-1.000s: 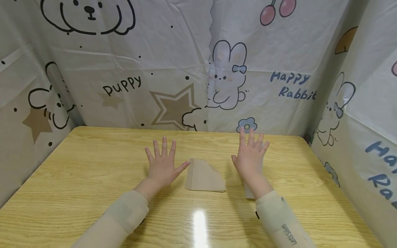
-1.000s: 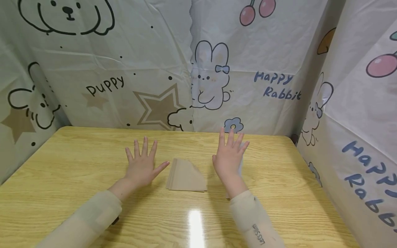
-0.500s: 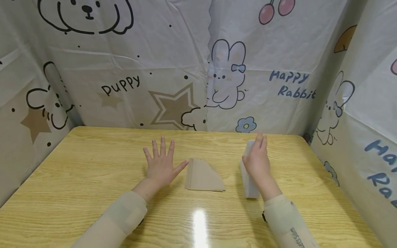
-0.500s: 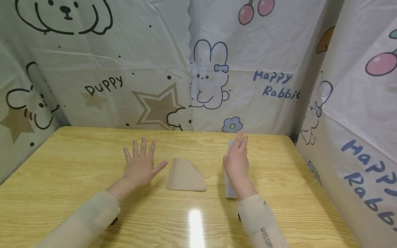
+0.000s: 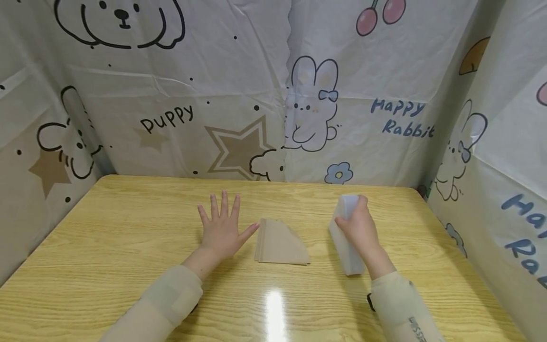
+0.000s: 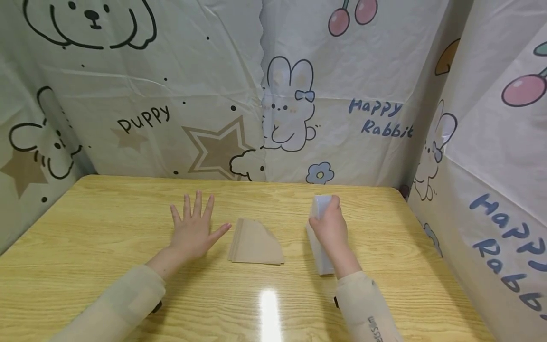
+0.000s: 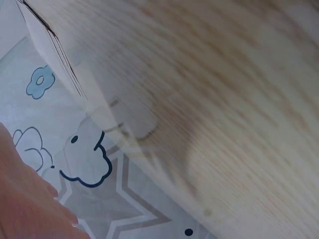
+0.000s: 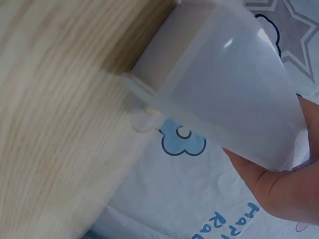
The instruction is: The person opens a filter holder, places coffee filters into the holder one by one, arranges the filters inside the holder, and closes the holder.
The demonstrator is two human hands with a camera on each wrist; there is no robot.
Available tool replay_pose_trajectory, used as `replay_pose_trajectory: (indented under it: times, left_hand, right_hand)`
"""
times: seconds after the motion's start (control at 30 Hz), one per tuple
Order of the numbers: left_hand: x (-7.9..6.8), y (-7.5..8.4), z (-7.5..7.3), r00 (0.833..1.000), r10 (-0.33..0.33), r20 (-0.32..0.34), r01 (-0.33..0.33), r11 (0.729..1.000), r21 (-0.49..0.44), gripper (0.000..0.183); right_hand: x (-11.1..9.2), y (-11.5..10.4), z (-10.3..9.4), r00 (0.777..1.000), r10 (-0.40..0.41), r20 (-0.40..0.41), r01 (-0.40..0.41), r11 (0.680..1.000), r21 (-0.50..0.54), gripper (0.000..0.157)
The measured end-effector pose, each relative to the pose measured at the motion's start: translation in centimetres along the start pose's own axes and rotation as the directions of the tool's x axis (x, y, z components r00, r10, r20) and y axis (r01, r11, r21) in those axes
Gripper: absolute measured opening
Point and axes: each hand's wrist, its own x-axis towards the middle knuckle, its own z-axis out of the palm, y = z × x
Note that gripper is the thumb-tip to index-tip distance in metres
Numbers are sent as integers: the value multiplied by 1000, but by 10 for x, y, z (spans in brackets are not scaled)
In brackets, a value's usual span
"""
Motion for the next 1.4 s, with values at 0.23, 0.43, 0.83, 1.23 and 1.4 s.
replay_pose_trajectory:
  times: [0.23,0.43,0.83,1.23,1.4]
  left_hand:
    - [0,-1,2,1000,3,-7,-3,1000,-11,88]
    - [-1,0,3,1000,0,0,0,1000,-17,88]
    - [-2,7,-3,999,21,-37,-22,999,-38,87]
    - [-1,6,-6,999,16,-34,-17,1000,-26,87]
    - [-1,6,-8,999,19,-35,-20,999,-42,87]
  right_hand:
    - [-2,4,-3,999,-29,22,29,999,-40,79]
    - [-9,5,-12,987,-91,132,106,988,-113,82]
    - [-17,15,-31,886,-284,366,319,947,-39,71]
    - [-32,2,-36,664,-364,653,386,915,118,63]
    - [-41,-8,-30,605,-409,683,430,890,151,62]
